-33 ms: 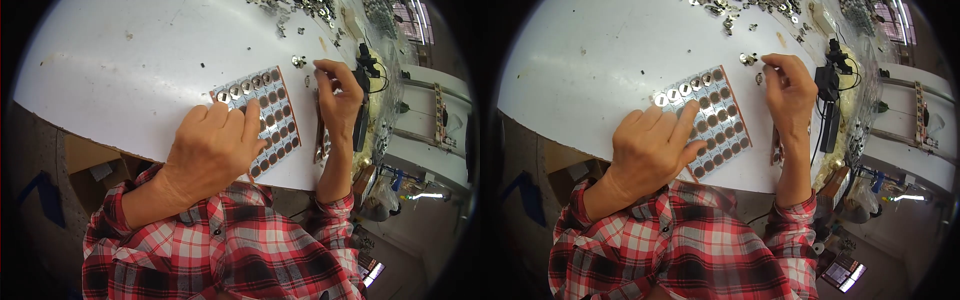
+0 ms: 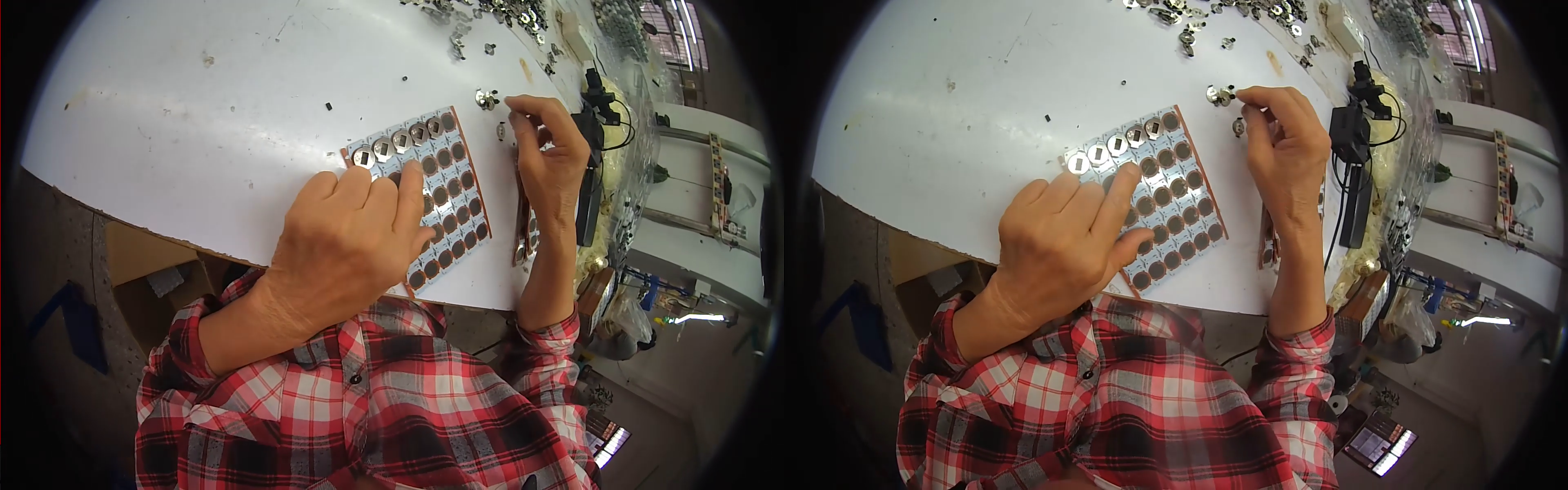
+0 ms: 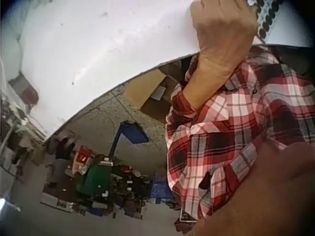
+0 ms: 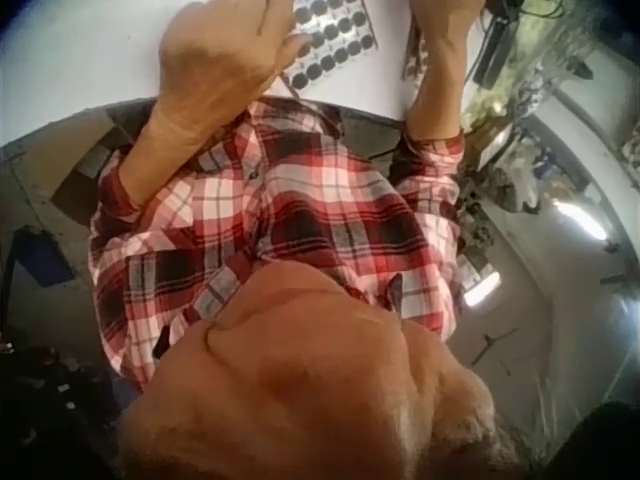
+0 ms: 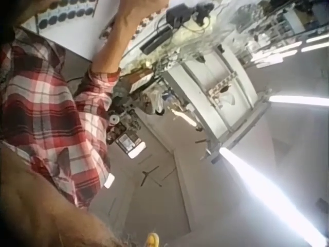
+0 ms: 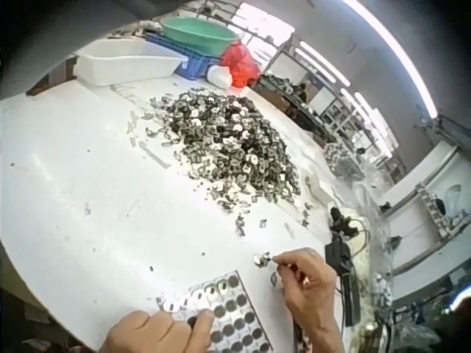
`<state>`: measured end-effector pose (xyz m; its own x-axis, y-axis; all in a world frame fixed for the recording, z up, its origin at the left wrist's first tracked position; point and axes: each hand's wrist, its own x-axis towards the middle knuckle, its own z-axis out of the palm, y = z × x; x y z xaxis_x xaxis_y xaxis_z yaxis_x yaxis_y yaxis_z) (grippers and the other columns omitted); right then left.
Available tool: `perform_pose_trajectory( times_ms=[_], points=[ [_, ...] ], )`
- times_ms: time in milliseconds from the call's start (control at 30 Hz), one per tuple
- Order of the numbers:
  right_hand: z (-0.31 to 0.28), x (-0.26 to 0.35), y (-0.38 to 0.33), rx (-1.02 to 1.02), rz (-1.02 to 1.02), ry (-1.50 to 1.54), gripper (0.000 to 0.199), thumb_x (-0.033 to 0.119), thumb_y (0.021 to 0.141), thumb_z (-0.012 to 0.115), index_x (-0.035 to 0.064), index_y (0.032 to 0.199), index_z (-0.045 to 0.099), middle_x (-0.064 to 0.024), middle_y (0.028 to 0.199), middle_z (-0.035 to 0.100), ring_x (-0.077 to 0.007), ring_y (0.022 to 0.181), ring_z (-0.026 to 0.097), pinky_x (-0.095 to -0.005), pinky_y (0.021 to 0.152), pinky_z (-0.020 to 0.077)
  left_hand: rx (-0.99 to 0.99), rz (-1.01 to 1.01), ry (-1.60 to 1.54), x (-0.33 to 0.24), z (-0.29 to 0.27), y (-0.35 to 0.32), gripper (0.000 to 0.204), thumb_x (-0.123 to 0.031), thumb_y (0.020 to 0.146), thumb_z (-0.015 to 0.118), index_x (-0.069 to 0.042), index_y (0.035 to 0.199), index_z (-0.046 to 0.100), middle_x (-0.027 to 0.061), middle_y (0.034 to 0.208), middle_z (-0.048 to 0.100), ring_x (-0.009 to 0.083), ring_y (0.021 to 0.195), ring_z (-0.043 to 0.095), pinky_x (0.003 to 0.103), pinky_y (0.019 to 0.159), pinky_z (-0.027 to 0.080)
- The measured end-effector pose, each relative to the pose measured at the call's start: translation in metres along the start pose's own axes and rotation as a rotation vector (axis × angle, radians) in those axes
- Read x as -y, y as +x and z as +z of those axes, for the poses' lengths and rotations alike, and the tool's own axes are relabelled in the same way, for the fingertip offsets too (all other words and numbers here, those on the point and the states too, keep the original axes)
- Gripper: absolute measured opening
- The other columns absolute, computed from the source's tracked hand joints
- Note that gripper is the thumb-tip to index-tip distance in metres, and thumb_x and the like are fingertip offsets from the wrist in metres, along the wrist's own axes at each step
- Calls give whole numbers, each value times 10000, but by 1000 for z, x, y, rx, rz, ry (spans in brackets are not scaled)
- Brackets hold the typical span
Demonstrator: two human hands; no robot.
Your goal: Assembling small metal ring components into a structured grid tray.
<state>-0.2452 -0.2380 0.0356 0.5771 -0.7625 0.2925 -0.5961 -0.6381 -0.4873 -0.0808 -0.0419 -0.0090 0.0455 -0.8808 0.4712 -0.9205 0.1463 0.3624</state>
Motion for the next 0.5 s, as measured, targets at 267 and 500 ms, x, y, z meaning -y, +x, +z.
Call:
perform_pose_trajectory(
  times_ms=[267,500],
  points=[
    [7,-7,9,-9,-34,64,125,59,968,649,20,1057,727,-12,965,711,-104,816,626,-253,678,484,-21,25,-13,1,0,2,586,-312,712,801,24,1180,689,38,703,441,188,641,479,341,561,378],
    [-3,14,-4,76,361,600,225,51,953,674,-30,1160,704,-62,870,709,-65,665,594,-213,582,457,-41,12,-25,2,3,1,568,-301,712,803,21,1166,693,37,701,441,188,631,472,345,555,368]
  ],
)
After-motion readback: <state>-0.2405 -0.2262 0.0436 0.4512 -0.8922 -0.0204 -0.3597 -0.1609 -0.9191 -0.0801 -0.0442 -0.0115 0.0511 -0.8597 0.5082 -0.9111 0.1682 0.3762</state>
